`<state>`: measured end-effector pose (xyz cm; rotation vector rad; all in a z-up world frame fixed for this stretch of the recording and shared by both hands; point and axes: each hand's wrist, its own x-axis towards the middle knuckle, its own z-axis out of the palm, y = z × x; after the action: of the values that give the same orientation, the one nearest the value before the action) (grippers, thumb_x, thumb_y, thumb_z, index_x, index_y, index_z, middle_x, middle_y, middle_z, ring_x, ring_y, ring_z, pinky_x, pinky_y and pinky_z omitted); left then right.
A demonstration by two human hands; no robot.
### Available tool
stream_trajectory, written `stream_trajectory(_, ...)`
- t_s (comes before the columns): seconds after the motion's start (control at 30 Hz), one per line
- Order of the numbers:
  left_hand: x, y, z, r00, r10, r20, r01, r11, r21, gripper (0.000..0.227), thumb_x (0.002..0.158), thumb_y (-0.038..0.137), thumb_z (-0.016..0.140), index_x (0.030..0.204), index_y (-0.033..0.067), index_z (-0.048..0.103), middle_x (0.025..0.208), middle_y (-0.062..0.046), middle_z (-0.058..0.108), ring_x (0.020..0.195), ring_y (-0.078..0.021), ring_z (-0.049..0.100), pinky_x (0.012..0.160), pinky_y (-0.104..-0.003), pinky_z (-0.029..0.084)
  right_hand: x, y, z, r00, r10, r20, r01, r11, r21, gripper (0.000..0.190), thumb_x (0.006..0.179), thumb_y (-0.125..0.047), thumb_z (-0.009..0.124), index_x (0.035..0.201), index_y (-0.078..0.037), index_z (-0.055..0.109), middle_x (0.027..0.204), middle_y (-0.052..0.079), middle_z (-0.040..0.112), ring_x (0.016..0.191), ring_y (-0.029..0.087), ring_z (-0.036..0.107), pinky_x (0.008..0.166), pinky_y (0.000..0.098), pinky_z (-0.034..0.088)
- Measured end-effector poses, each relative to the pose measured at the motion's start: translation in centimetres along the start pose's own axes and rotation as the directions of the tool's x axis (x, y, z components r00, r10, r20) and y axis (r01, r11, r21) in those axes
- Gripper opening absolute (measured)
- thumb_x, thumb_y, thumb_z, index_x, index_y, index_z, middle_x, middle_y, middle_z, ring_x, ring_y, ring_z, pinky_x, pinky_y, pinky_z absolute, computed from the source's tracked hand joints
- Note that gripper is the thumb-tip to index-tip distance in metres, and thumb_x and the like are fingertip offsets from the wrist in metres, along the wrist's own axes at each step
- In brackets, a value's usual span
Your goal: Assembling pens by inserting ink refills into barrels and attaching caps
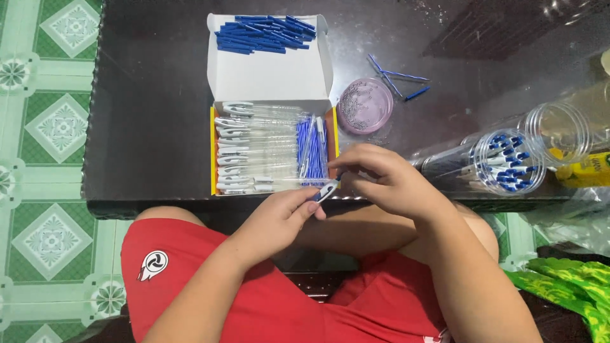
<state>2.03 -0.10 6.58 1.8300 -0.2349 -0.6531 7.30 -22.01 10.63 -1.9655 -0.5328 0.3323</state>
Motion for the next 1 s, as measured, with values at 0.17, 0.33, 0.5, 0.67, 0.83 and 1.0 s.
stream_trajectory(0.17, 0.0, -0.4, 0.1, 1.000, -0.001, -0.025, 0.004, 0.994, 0.113, 0.044, 0.107, 0.027, 0.044, 0.140, 0.0010, 0.058, 0.118, -0.020, 0.071, 0.120, -0.0390, 0.066, 0.103, -0.048, 0.050, 0.5, 0.5, 0.1, 0.997, -0.024, 0.070, 0.028, 0.997, -0.071, 0.024, 0.092, 0.005, 0.062, 0.109, -0.005, 0.076, 0.080, 0.012, 0.071, 0.073, 0.023, 0.071, 0.077, 0.0424, 0.059)
stream_trajectory(0.33, 0.2, -0.6, 0.0, 0.999, -0.016, 0.048, 0.000, 0.949, 0.315, 0.045, 0.108, 0.023, 0.035, 0.145, 0.0017, 0.052, 0.126, -0.020, 0.068, 0.121, -0.0382, 0.064, 0.104, -0.046, 0.050, 1.0, 0.6, 0.9, 0.981, 0.160, 0.111, -0.142, 0.978, -0.155, 0.025, 0.093, 0.001, 0.061, 0.112, -0.007, 0.076, 0.090, 0.015, 0.074, 0.083, 0.031, 0.072, 0.083, 0.0493, 0.057)
stream_trajectory(0.5, 0.4, -1.2, 0.0, 0.996, -0.053, 0.072, 0.026, 0.942, 0.335, 0.047, 0.109, 0.023, 0.034, 0.148, 0.0016, 0.048, 0.132, -0.020, 0.064, 0.126, -0.0357, 0.063, 0.107, -0.044, 0.049, 1.4, 0.6, 1.3, 0.935, 0.330, 0.131, -0.313, 0.940, -0.135, 0.029, 0.095, -0.002, 0.058, 0.118, -0.007, 0.075, 0.097, 0.016, 0.075, 0.093, 0.031, 0.073, 0.091, 0.0491, 0.057)
stream_trajectory(0.67, 0.2, -0.5, -0.5, 0.999, 0.009, 0.050, -0.025, 0.947, 0.319, 0.048, 0.109, 0.026, 0.033, 0.145, 0.0020, 0.051, 0.127, -0.022, 0.067, 0.121, -0.0399, 0.065, 0.105, -0.048, 0.050, 0.6, 0.9, 0.9, 0.939, 0.334, 0.081, -0.326, 0.941, -0.096, 0.029, 0.094, -0.007, 0.062, 0.121, -0.006, 0.074, 0.098, 0.021, 0.075, 0.090, 0.034, 0.075, 0.088, 0.0517, 0.060)
stream_trajectory(0.83, 0.1, -2.0, 0.3, 0.985, 0.149, -0.083, -0.142, 0.986, 0.086, 0.044, 0.106, 0.027, 0.042, 0.139, 0.0061, 0.062, 0.115, -0.022, 0.074, 0.113, -0.0432, 0.069, 0.101, -0.052, 0.052, -2.8, 0.3, -2.7, 0.950, -0.228, -0.215, 0.152, 0.935, -0.320, 0.028, 0.094, -0.002, 0.062, 0.119, -0.006, 0.073, 0.092, 0.009, 0.071, 0.088, 0.028, 0.069, 0.086, 0.0399, 0.055)
stream_trajectory(1.0, 0.1, -1.3, 2.7, 0.932, 0.341, -0.123, -0.333, 0.939, 0.083, 0.036, 0.106, 0.028, 0.047, 0.132, 0.0109, 0.065, 0.101, -0.010, 0.071, 0.098, -0.0318, 0.066, 0.089, -0.044, 0.051, -5.2, -2.7, -0.5, 0.980, -0.164, -0.112, 0.134, 0.961, -0.241, 0.023, 0.096, -0.016, 0.063, 0.114, -0.005, 0.069, 0.098, 0.009, 0.075, 0.088, 0.026, 0.073, 0.082, 0.0392, 0.058)
